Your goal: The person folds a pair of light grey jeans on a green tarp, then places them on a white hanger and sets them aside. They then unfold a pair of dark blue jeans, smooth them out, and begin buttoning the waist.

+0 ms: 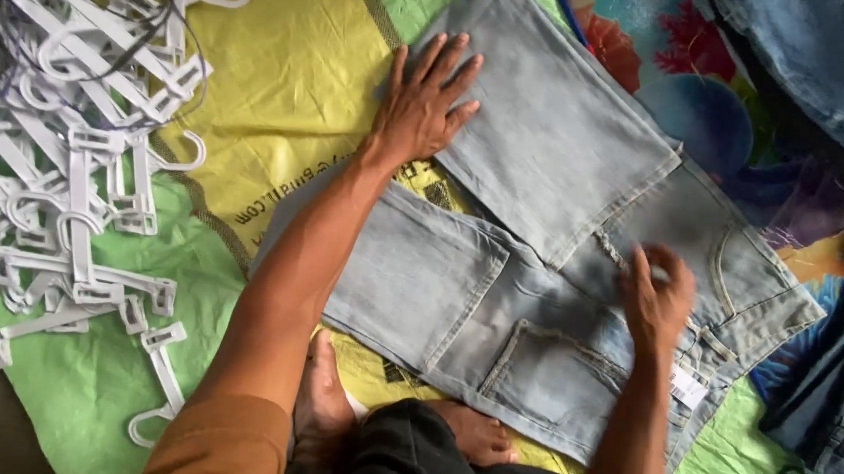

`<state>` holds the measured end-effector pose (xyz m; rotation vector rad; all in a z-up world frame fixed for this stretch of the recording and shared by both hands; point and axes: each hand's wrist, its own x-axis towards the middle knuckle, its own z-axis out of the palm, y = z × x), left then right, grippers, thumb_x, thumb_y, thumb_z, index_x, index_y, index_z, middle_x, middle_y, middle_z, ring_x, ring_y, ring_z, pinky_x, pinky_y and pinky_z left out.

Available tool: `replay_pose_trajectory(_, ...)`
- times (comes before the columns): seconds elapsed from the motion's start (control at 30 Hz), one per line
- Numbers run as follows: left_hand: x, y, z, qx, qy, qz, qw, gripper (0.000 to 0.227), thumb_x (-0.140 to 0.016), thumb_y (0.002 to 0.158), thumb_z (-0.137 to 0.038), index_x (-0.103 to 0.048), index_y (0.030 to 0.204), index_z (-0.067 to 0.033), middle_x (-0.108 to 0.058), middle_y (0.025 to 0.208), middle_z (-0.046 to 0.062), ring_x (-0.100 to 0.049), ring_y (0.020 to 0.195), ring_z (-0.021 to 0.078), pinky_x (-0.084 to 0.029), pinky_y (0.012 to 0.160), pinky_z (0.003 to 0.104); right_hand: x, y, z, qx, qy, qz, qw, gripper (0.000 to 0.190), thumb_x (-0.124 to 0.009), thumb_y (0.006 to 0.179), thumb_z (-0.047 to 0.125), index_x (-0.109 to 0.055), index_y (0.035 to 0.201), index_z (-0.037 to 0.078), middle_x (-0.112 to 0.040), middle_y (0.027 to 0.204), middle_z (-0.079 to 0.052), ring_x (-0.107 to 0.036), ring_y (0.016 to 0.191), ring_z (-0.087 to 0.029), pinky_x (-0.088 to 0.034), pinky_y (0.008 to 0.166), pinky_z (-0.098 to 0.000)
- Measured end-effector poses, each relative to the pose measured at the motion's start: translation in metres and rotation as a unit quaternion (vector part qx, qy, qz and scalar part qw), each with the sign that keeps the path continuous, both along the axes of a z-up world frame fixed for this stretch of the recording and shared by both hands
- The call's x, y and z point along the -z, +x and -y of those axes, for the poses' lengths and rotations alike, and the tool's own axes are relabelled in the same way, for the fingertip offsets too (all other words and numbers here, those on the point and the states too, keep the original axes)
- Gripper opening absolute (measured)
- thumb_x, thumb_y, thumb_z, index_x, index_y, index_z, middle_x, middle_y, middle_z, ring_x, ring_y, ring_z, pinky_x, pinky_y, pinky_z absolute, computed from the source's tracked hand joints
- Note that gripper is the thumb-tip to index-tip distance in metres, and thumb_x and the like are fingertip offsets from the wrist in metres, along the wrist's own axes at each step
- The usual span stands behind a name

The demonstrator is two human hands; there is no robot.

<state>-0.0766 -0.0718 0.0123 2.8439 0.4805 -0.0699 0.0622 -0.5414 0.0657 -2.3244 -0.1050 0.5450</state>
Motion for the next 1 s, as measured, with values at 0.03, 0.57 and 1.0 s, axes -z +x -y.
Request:
replay_pose_trajectory(0.03, 0.002, 0.001, -0.004, 0.002, 0.004, 0.005, 1.0, 0.074, -0.033, 0.135, -0.065, -0.025, 0.199, -0.0291, -0.012, 0.205, 0.006, -0.011, 0.189, 0.0358, -0.01, 0.148, 0.079, -0.016, -0.007, 0.026, 0.002, 0.004, 0.005, 1.0, 0.041, -0.08, 0.123, 0.044, -0.081, 0.142, 0.008, -0.078, 0.141, -0.018, -0.085, 0.1, -0.032, -0.068, 0.069, -0.0415)
replay_pose_trajectory(0.57, -0.041, -0.265, -0.001, -0.287, -0.209, -0.034, 0.934, 0.064, -0.06, 0.122, -0.073, -0.075, 0.128, -0.0103, -0.082, 0.113, 0.015, -0.077, 0.1, 0.0349, -0.058, 0.083, 0.054, -0.048, -0.105, 0.235, 0.062, -0.295, -0.105, 0.948, 0.068, -0.069, 0.112, 0.069, -0.051, 0.092, 0.006, -0.055, 0.088, -0.019, -0.053, 0.083, -0.04, -0.036, 0.077, -0.0551)
replay_pose_trajectory(1.0, -0.123, -0.269, -0.026, -0.476, -0.358, -0.125, 0.794, 0.106, -0.054, 0.109, -0.089, -0.062, 0.178, -0.0092, -0.059, 0.183, 0.018, -0.056, 0.165, 0.04, -0.047, 0.128, 0.059, -0.084, -0.13, 0.185, 0.175, -0.234, -0.161, 0.943, 0.067, -0.074, 0.109, 0.059, -0.073, 0.149, 0.005, -0.08, 0.145, -0.029, -0.075, 0.123, -0.046, -0.055, 0.101, -0.0564)
